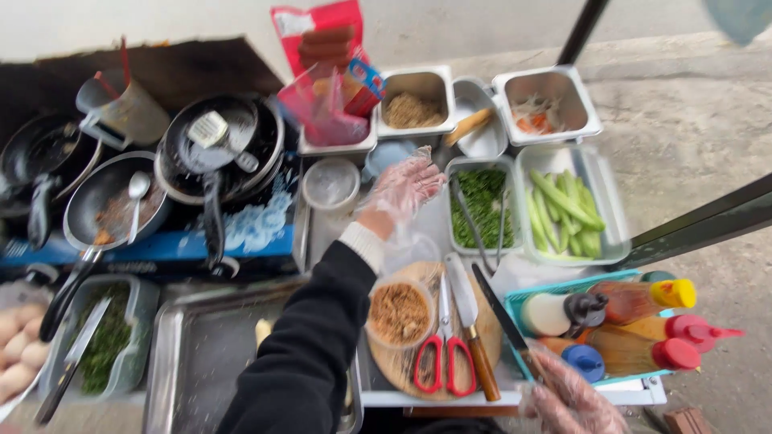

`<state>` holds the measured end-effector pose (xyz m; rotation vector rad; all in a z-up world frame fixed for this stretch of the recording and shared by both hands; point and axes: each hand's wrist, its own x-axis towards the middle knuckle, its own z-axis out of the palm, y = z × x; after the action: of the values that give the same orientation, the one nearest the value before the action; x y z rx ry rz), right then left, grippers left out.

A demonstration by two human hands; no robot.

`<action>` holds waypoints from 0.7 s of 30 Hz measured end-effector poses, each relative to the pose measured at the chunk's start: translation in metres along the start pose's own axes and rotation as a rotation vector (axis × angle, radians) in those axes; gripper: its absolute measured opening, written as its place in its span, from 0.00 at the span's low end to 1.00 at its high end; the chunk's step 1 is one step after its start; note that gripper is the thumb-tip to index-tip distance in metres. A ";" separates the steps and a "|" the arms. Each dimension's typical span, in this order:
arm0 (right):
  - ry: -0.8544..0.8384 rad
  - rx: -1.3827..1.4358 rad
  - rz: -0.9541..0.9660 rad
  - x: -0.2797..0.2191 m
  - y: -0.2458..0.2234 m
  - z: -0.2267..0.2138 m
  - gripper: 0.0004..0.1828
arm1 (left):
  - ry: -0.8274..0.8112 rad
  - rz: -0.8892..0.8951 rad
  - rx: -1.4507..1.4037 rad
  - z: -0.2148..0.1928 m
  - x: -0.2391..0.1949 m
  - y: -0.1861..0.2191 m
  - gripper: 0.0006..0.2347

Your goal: Preparing street food by cutting bread rolls with scissors and stuffing them with a savory filling using a knife.

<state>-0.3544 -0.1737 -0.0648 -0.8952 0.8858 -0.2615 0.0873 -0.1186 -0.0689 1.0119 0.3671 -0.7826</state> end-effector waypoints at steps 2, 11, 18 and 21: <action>-0.036 -0.655 -0.012 -0.011 -0.026 0.018 0.33 | -0.364 0.002 0.168 -0.058 -0.023 0.009 0.25; -0.239 -0.554 0.067 -0.032 -0.047 0.093 0.32 | 0.570 -0.149 0.784 -0.092 -0.315 0.059 0.20; -0.297 -0.581 0.128 -0.040 -0.051 0.127 0.33 | 0.588 0.529 1.644 -0.235 -0.257 -0.057 0.25; -0.266 -0.696 0.157 -0.040 -0.054 0.147 0.34 | 0.578 0.468 1.356 -0.223 -0.264 -0.051 0.13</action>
<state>-0.2590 -0.1021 0.0445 -1.4537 0.7971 0.3219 -0.1132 0.1669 -0.0511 2.5077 0.0147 -0.1995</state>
